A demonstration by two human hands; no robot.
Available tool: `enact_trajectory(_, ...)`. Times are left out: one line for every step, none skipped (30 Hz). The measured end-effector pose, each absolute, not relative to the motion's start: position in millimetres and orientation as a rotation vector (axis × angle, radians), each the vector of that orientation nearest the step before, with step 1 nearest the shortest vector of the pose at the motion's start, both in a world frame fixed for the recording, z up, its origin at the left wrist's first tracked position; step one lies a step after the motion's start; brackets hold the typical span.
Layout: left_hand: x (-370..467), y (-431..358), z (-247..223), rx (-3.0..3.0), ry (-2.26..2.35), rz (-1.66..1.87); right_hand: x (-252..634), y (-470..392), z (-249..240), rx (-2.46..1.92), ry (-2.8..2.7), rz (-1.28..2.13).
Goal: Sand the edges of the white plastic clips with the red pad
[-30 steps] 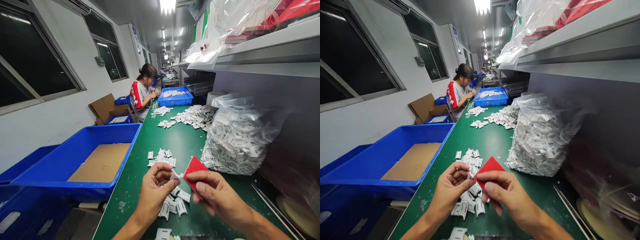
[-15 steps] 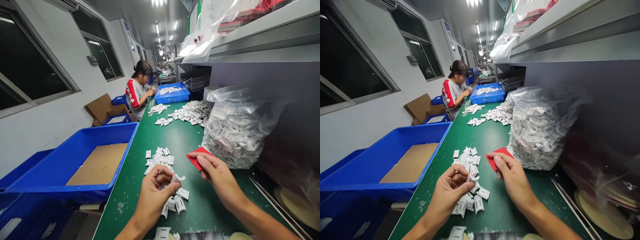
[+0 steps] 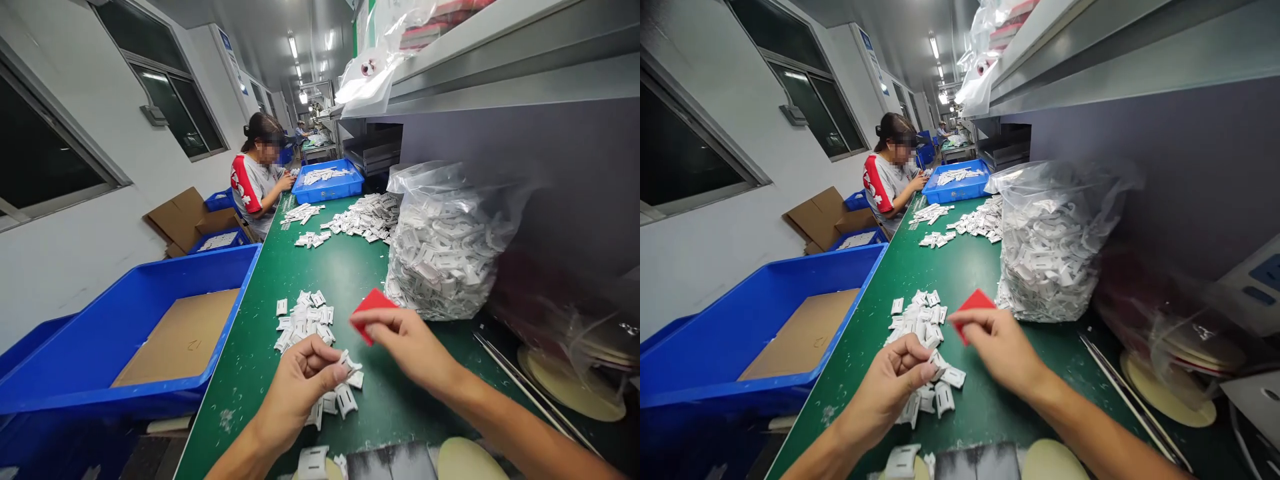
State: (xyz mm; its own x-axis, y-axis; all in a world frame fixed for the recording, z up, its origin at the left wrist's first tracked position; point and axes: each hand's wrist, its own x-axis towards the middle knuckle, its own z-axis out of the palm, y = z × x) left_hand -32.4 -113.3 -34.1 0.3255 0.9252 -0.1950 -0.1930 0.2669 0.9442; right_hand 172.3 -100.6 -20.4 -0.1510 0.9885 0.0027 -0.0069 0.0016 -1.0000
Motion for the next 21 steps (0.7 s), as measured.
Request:
enact_trajectory(-32.5,-113.3,-33.0,1.050,0.956,0.925,172.8,-98.4,-21.9,-1.196,-1.254,1.234)
enact_trajectory(-32.3,-114.2,-31.4,1.128,1.006,0.959,173.4,-96.6,-22.9,-1.235,-1.203,1.187)
enact_trajectory(-31.8,-115.9,-29.3,1.232,1.067,1.035,173.9,-95.7,-23.2,-1.236,-1.177,1.186)
enact_trajectory(-31.0,-118.3,-26.9,1.346,1.134,1.153,174.2,-95.7,-22.7,-1.207,-1.173,1.218)
enact_trajectory(-30.1,-121.2,-24.5,1.455,1.192,1.296,174.1,-96.9,-21.6,-1.168,-1.172,1.257)
enact_trajectory(-29.1,-124.2,-22.3,1.542,1.230,1.440,173.3,-98.9,-19.9,-1.120,-1.171,1.302)
enact_trajectory(-28.1,-127.0,-20.3,1.599,1.245,1.568,171.9,-101.5,-18.2,-1.071,-1.170,1.352)
enact_trajectory(-27.1,-129.4,-18.9,1.633,1.241,1.659,169.9,-104.4,-16.5,-1.025,-1.167,1.401)
enact_trajectory(-26.3,-131.2,-17.9,1.655,1.229,1.706,167.5,-107.4,-15.3,-0.992,-1.156,1.439)
enact_trajectory(-25.6,-132.5,-17.3,1.667,1.225,1.724,164.8,-110.4,-14.5,-0.964,-1.132,1.467)
enact_trajectory(-25.0,-133.3,-17.1,1.664,1.228,1.731,162.1,-113.3,-14.1,-0.931,-1.093,1.493)
enact_trajectory(-24.3,-133.9,-17.1,1.647,1.235,1.734,159.9,-116.1,-13.8,-0.891,-1.045,1.518)
enact_trajectory(-23.6,-134.3,-17.2,1.617,1.239,1.744,158.5,-118.9,-13.3,-0.846,-1.006,1.555)
enact_trajectory(-22.6,-134.9,-17.4,1.577,1.238,1.747,158.1,-121.7,-12.3,-0.795,-0.996,1.625)
enact_trajectory(-21.4,-135.6,-17.5,1.530,1.230,1.754,158.9,-124.6,-10.8,-0.736,-1.020,1.741)
enact_trajectory(-19.9,-136.6,-17.6,1.480,1.217,1.771,160.8,-127.3,-8.5,-0.679,-1.087,1.886)
enact_trajectory(-18.4,-137.8,-17.7,1.438,1.204,1.790,163.7,-129.7,-5.7,-0.624,-1.199,2.032)
enact_trajectory(-16.9,-139.1,-17.9,1.409,1.201,1.805,167.1,-131.9,-2.7,-0.573,-1.329,2.147)
enact_trajectory(-15.7,-140.5,-18.1,1.394,1.209,1.812,170.6,-133.6,0.2,-0.526,-1.451,2.213)
enact_trajectory(-15.0,-141.9,-18.3,1.394,1.224,1.808,173.5,-134.8,2.6,-0.505,-1.522,2.230)
enact_trajectory(-14.8,-143.1,-18.8,1.407,1.240,1.793,175.5,-135.5,4.2,-0.516,-1.527,2.200)
